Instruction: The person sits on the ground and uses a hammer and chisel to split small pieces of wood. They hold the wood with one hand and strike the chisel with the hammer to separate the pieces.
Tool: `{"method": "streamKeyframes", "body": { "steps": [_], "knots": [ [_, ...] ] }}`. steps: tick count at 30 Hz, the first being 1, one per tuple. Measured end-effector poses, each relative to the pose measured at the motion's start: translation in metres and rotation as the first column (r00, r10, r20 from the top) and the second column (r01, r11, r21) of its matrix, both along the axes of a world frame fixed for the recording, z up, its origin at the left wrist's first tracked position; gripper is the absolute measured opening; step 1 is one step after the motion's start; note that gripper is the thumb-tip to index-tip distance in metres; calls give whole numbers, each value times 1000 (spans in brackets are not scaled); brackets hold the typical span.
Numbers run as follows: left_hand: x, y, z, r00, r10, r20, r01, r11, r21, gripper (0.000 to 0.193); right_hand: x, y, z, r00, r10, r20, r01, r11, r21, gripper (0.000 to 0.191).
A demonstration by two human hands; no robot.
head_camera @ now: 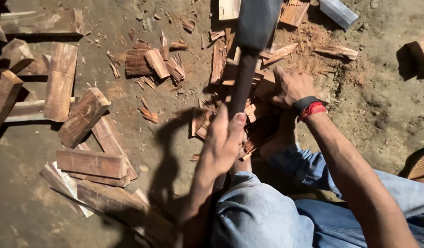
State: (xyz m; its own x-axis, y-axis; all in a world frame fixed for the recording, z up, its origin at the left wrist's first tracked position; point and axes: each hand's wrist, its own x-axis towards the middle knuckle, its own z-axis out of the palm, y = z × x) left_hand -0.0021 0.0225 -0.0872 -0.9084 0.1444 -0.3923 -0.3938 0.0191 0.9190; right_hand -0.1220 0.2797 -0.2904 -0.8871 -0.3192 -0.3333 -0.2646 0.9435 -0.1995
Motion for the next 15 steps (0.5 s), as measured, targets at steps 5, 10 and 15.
{"method": "streamKeyframes", "body": {
  "steps": [5, 10, 15],
  "knots": [
    [-14, 6, -17, 982, 26, 187, -34, 999, 39, 31, 3, 1, 0, 998, 12, -65, -13, 1000, -9, 93],
    [0, -23, 13, 998, 56, -18, -54, 993, 102, 36, 6, 2, -5, 998, 9, -60, -10, 1000, -21, 86],
    [-7, -9, -1, 1000, -4, 11, 4, 1000, 13, 31, 1, 2, -4, 1000, 9, -23, -9, 1000, -4, 87]
  ]
}}
